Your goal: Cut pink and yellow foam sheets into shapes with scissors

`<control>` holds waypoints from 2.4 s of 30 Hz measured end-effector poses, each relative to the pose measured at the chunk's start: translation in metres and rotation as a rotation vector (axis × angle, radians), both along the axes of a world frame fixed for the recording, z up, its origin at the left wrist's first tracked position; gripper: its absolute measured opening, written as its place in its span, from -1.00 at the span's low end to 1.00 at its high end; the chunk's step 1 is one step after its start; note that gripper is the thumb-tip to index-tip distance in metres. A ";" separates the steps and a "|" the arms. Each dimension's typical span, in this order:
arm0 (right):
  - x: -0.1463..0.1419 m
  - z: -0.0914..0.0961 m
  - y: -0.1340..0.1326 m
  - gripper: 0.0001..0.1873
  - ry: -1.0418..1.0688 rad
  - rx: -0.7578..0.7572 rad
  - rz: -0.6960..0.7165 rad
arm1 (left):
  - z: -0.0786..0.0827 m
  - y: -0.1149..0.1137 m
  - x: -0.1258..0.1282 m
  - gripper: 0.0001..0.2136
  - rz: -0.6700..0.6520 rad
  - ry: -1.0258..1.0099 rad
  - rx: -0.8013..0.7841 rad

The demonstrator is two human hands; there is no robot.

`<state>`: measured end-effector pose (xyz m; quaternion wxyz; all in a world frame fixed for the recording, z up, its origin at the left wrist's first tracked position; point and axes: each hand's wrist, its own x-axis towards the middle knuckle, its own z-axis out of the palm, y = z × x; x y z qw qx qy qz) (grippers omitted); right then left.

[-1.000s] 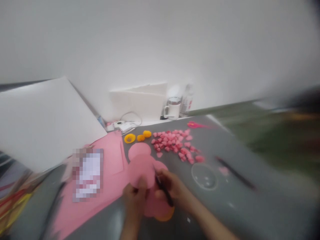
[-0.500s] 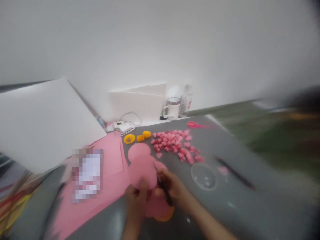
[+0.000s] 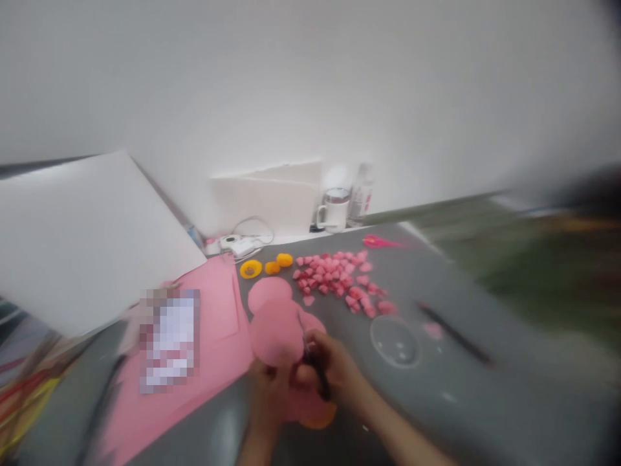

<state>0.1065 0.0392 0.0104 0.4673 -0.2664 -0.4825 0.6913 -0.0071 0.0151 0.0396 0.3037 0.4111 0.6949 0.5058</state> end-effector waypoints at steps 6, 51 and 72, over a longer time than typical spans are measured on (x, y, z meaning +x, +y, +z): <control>0.007 -0.002 0.006 -0.45 -0.015 0.033 0.055 | -0.002 -0.001 -0.001 -0.63 -0.082 -0.023 -0.047; 0.009 -0.013 0.009 -0.53 -0.096 0.070 0.015 | 0.000 0.000 0.002 -0.62 0.057 -0.220 -0.031; 0.006 -0.012 0.008 -0.45 -0.087 0.010 -0.074 | -0.011 0.003 0.000 -0.66 0.034 -0.154 -0.065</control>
